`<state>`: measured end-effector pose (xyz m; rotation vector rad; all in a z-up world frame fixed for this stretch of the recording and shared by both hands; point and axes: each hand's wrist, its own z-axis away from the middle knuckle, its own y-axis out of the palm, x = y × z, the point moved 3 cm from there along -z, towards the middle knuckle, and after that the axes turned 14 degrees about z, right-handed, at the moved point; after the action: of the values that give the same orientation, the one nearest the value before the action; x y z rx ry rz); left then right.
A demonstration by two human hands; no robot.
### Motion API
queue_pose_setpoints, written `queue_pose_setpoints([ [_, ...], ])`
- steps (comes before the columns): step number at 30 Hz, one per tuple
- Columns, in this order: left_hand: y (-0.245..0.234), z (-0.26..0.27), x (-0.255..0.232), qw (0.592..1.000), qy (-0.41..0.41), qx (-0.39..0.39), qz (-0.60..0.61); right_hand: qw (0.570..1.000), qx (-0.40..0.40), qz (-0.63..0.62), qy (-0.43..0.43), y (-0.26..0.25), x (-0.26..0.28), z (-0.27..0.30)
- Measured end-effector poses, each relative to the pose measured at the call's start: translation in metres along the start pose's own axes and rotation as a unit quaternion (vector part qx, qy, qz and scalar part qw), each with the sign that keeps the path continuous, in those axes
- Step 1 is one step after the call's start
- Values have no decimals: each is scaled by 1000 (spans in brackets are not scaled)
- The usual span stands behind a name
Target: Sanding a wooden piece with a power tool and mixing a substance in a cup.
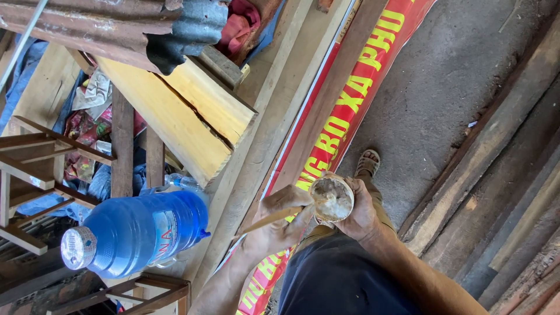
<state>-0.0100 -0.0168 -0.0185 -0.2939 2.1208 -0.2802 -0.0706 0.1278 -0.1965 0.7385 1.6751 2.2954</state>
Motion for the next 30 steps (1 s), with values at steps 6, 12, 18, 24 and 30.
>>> queue_pose_setpoints([
  [6,-11,-14,4,992,-81,-80,47,988,-136,-34,58,-10,-3,-1],
  [12,-23,-28,-20,993,-74,-84,42,987,-142,-32,63,7,6,-3],
  [18,-8,-18,-8,984,-101,-107,96,984,-152,-40,85,8,6,-4],
  [24,-14,-13,14,995,-60,-60,51,984,-155,-40,77,-7,-2,-6],
  [30,-13,-12,-13,999,6,-8,-46,999,-40,13,23,6,5,-5],
])
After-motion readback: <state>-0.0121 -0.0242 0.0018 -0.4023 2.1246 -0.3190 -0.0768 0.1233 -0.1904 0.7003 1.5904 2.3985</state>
